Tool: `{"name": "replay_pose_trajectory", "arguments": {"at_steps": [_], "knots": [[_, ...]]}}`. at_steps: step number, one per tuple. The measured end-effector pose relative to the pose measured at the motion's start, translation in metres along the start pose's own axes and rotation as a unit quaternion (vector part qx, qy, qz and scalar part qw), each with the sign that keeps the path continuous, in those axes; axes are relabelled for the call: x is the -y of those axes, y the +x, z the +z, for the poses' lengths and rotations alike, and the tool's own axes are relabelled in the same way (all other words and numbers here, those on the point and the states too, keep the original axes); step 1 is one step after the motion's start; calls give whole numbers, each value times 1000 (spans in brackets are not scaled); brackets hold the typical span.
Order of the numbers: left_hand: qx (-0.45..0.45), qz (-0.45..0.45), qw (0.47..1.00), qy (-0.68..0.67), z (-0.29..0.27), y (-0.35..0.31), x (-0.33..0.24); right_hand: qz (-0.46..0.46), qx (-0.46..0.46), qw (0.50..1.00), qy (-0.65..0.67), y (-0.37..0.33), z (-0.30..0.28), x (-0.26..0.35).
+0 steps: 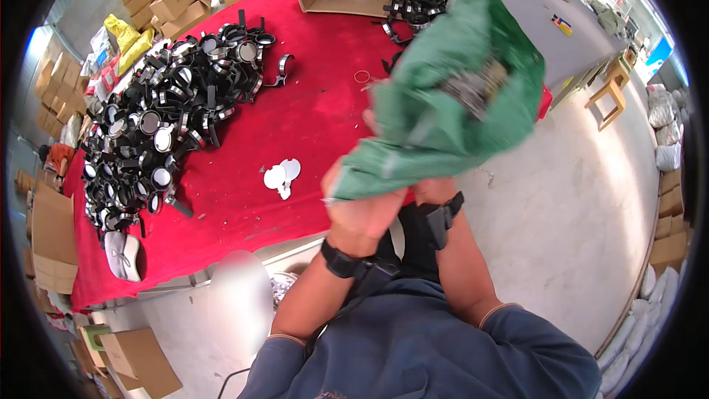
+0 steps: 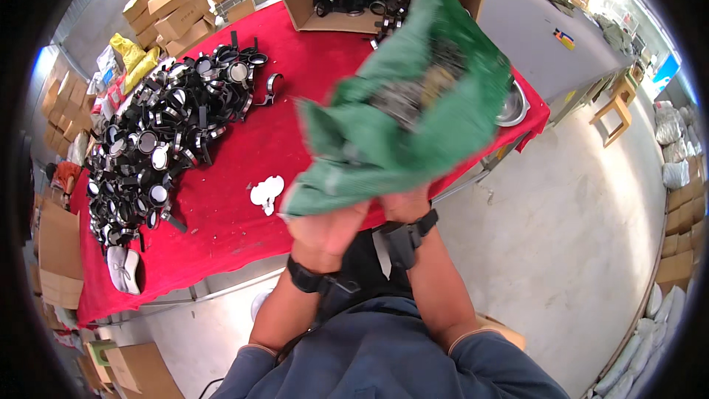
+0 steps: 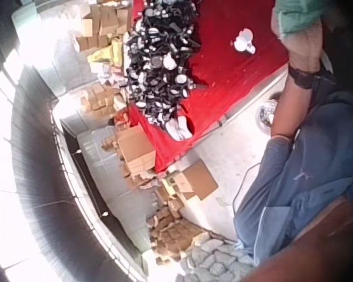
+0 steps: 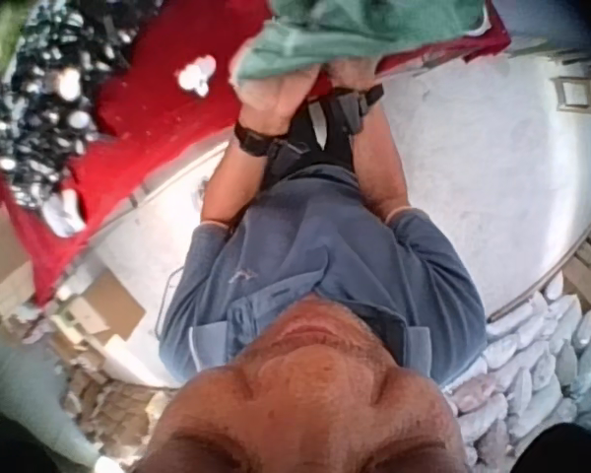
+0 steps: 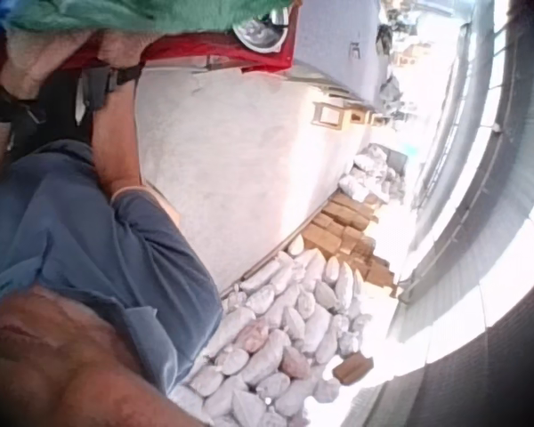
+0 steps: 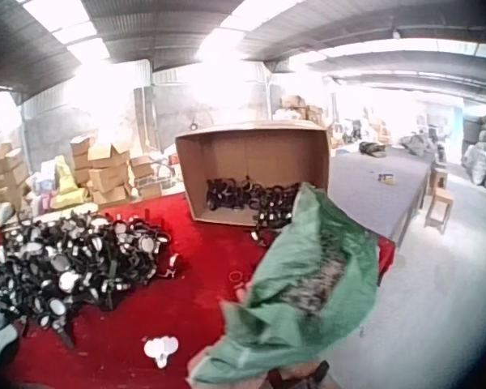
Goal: Assembling small plastic and metal components, including housings and reflective plates, at an assembly table.
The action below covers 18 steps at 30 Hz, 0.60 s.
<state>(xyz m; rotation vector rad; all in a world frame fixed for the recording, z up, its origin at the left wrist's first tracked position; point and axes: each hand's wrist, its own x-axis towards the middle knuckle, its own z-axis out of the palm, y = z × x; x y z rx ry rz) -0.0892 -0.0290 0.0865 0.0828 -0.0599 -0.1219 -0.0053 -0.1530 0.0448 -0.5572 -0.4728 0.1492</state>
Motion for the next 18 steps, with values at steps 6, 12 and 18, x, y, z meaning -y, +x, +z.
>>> {"name": "replay_pose_trajectory", "arguments": {"at_steps": [6,12,18], "knots": [[98,-79,979,159,-12,45,48,-66,-43,903,-423,-31,-126,69],[28,54,716,696,-34,72,40,-71,-132,948,-280,-76,-200,109],[-51,191,303,932,-51,124,43,-110,-264,952,-106,-70,-251,142]]}}
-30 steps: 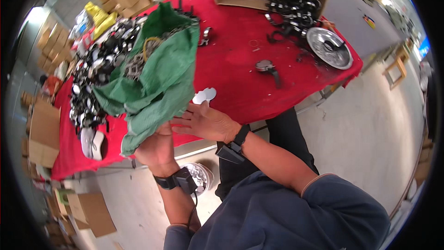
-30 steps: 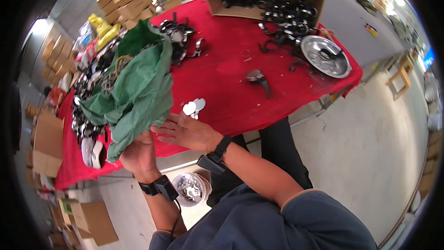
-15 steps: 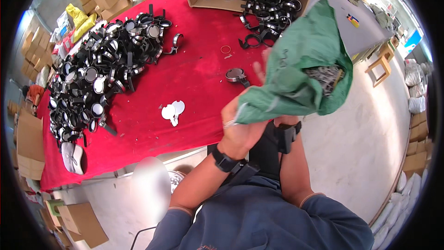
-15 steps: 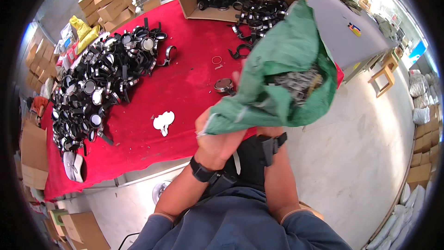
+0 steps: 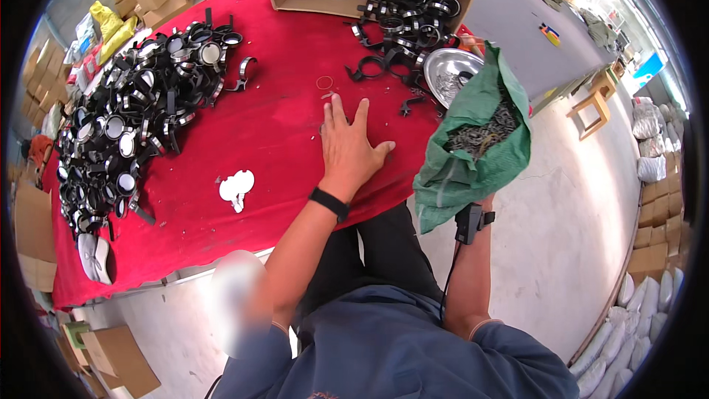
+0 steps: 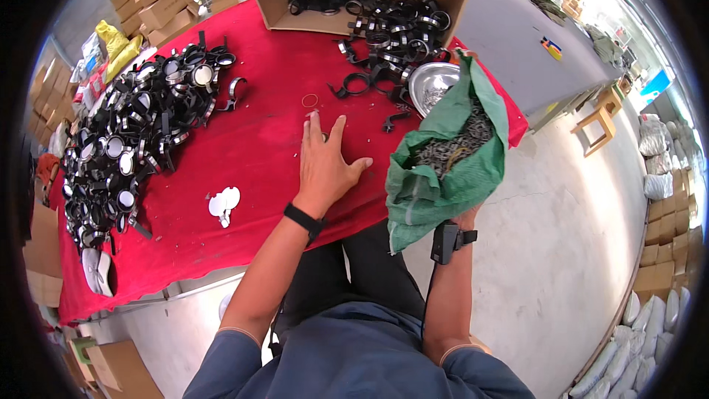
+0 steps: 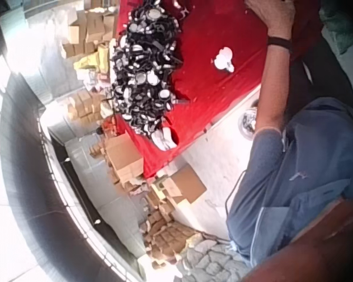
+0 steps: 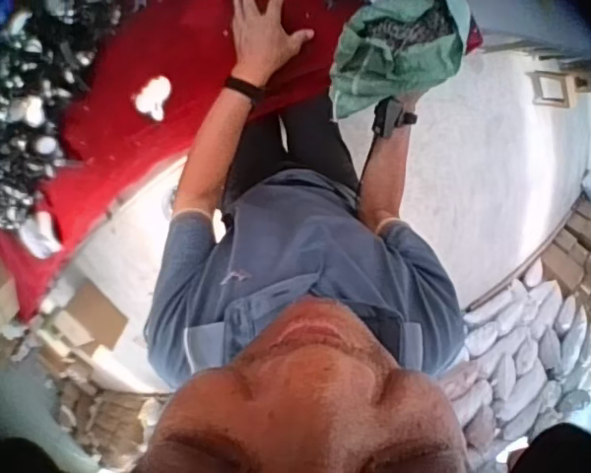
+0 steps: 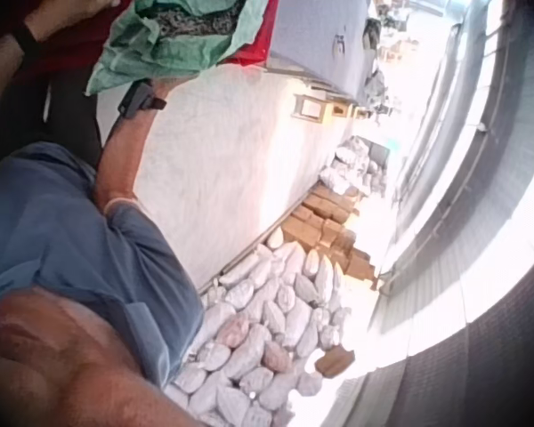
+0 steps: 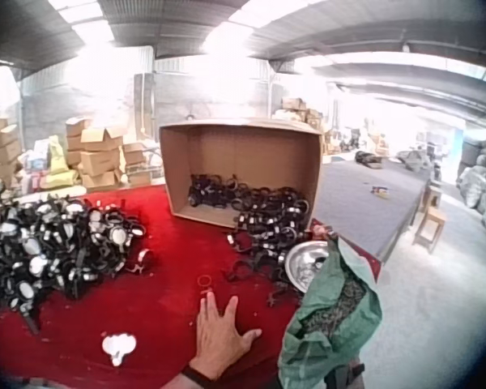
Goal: Assembling small plastic and metal components, including housings and reflective plates, at an assembly table.
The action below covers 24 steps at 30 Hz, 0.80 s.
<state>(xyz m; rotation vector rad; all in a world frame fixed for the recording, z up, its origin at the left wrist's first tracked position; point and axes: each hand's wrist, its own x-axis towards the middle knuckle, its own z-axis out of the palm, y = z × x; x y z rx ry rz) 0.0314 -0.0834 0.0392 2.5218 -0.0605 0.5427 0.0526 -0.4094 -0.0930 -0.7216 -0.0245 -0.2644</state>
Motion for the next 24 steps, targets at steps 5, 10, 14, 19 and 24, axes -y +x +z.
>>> {"name": "replay_pose_trajectory", "arguments": {"at_steps": [5,10,14,19,24], "knots": [[70,-18,990,122,17,8,52,54,-45,993,97,-5,96,25],[48,35,994,88,-6,-5,84,28,-85,996,-4,12,153,53],[23,56,980,188,-50,-20,127,29,11,998,-52,38,194,57],[-49,8,977,208,-86,-52,162,8,118,975,-190,61,267,45],[-8,-44,992,121,-102,-58,148,-99,270,733,-616,76,295,-7]]}}
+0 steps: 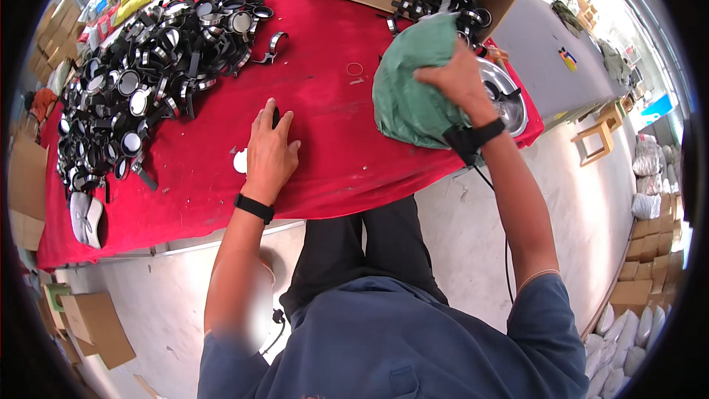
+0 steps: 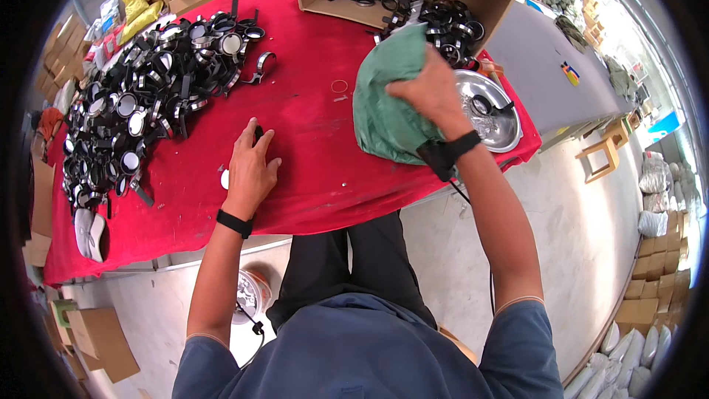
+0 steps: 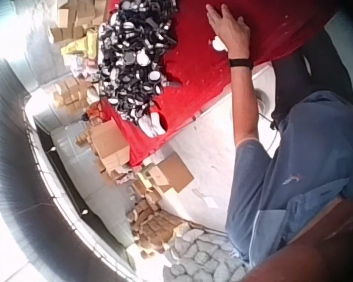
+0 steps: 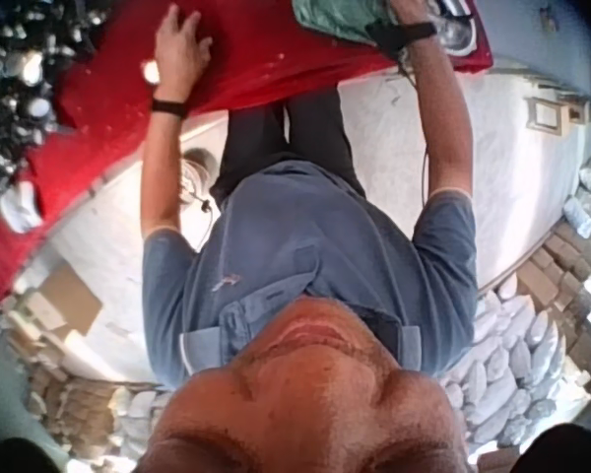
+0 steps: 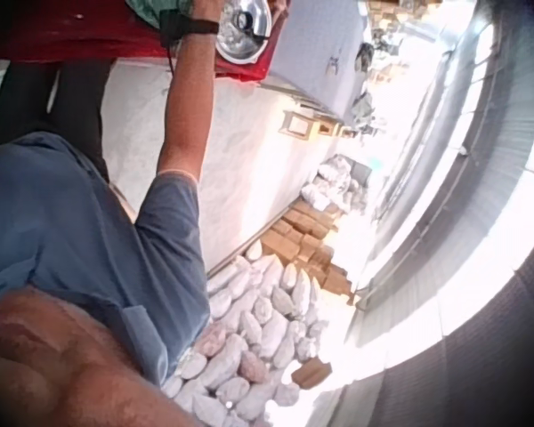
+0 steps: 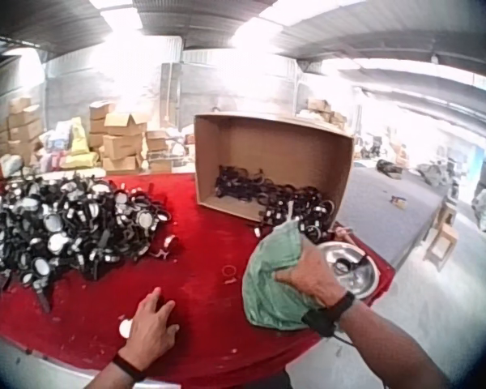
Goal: Assembling small plastic and metal components, including housings and reflective plates, at an assembly table.
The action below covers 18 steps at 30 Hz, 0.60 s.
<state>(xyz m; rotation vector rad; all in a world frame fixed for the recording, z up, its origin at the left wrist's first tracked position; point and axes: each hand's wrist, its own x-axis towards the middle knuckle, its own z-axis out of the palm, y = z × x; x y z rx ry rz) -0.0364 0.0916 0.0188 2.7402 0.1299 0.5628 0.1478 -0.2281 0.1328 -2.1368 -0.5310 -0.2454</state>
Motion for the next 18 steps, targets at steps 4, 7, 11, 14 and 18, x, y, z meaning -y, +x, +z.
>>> {"name": "replay_pose_trajectory", "arguments": {"at_steps": [4,7,11,14,18], "knots": [[12,6,1000,25,6,4,36,-119,59,971,-196,-5,84,-21],[55,-13,998,-9,-12,2,39,-135,65,963,-223,-6,105,-18],[45,-19,998,-46,-39,-13,41,-137,13,968,-211,8,88,-15],[37,-22,997,-58,-48,-27,37,-103,25,974,-202,20,61,9],[-45,-11,996,-72,-56,-38,31,-76,26,980,-181,29,18,42]]}}
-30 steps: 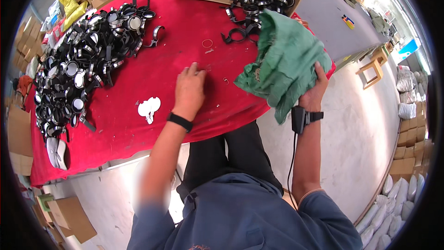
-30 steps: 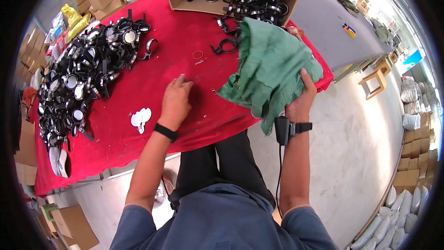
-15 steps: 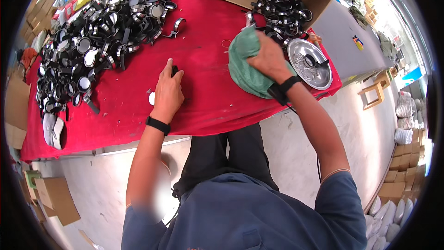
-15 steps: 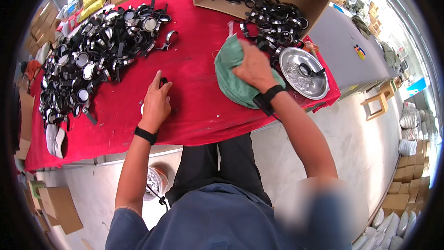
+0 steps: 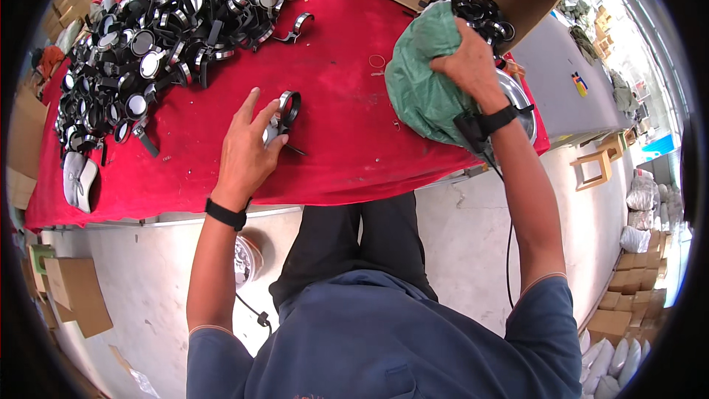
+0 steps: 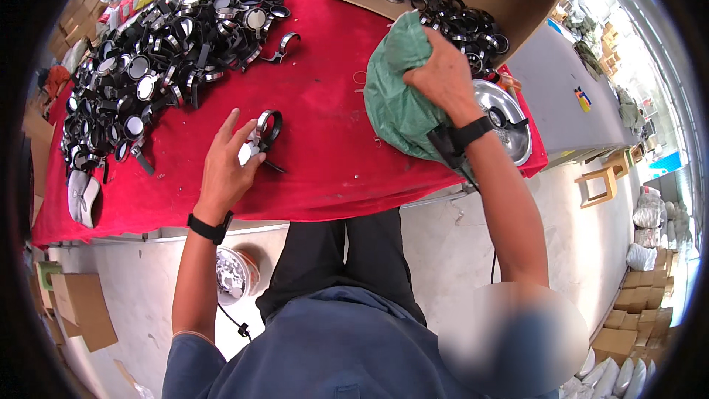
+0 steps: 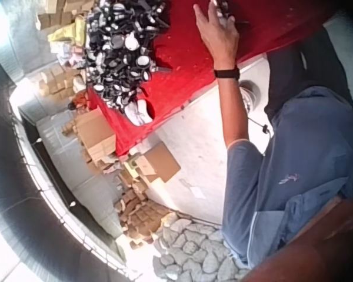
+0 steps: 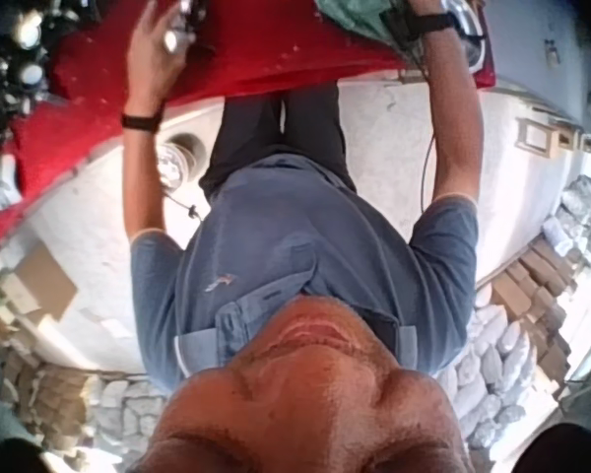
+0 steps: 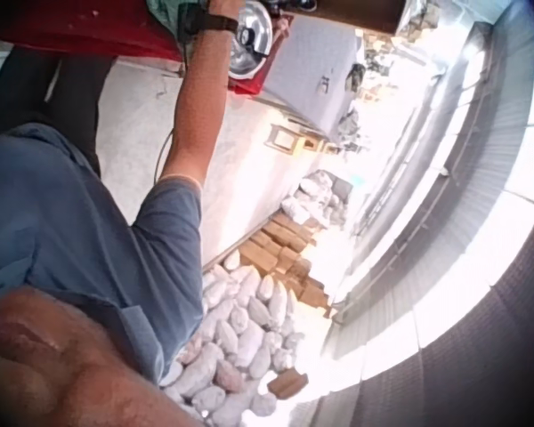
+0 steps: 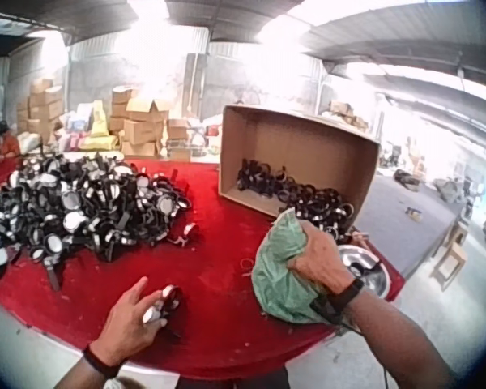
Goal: Assembling small plastic and metal components, including housings and reflective plates, at an assembly table.
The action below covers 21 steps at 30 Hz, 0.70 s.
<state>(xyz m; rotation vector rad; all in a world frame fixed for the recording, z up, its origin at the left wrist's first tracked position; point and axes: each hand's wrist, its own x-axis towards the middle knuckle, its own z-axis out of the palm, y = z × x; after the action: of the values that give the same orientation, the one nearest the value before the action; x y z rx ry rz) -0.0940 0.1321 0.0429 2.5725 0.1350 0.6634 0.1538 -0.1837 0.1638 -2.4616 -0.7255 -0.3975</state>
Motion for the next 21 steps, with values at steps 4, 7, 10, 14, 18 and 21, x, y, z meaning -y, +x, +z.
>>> {"name": "replay_pose_trajectory", "arguments": {"at_steps": [4,7,10,14,18,21], "knots": [[-16,-35,999,-17,-9,-3,-8,5,-6,1000,2,8,-42,13],[-3,-7,999,36,-12,-6,-16,-15,-8,999,29,10,-53,17],[3,-11,1000,24,-6,-14,-19,-40,-7,998,37,6,-43,23],[-12,10,1000,7,2,-15,-35,-77,26,996,-29,-24,43,-20],[-13,36,999,-17,-4,-14,-53,-46,-24,999,4,-38,73,-32],[-4,44,999,-18,-14,-25,-52,-19,-7,998,52,-26,41,-12]]}}
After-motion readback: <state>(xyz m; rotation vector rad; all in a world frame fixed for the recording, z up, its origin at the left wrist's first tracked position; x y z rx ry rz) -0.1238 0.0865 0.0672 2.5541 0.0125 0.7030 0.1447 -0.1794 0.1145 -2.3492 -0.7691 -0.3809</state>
